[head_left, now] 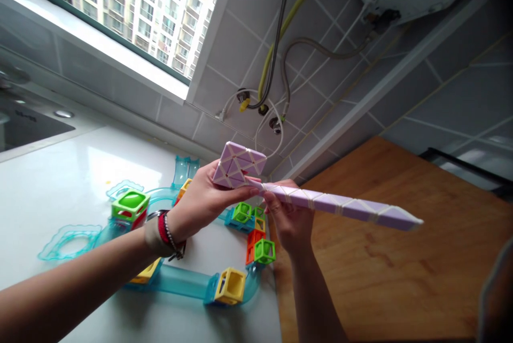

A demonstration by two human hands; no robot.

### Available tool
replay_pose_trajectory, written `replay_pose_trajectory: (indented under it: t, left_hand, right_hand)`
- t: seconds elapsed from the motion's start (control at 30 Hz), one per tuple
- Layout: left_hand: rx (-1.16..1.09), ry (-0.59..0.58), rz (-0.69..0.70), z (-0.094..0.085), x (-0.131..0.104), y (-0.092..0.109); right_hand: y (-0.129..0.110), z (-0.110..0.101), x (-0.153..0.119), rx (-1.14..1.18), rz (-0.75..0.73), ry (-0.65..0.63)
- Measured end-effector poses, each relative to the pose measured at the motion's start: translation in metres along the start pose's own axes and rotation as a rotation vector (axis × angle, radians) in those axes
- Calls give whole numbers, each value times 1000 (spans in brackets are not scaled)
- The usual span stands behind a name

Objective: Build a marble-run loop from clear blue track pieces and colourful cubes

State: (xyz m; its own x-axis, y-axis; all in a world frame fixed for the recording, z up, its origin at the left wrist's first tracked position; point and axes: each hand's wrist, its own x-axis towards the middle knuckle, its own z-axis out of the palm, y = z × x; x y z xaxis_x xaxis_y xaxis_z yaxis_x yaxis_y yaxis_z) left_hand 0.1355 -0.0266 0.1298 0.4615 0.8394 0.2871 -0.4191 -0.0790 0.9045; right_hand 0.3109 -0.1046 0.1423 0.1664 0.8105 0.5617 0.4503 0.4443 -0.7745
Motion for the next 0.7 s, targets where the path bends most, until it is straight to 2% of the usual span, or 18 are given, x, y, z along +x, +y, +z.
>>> replay_pose_trajectory:
  t: [0.23,0.33,0.5,0.7]
  left_hand:
    - [93,0,112,-3,-1,1]
    - [92,-35,90,-5,0,3]
    - [-53,-94,-44,-6,1,6]
    - [-220,-173,-201,-4,-1,8]
  right_hand:
    - [-24,4,1,-258,147,20]
    - [-34,3,0,-346,157,-21]
    - [-40,-2,-3,-345,66,-78]
    - [-29,-10,-6,-260,-122,-116]
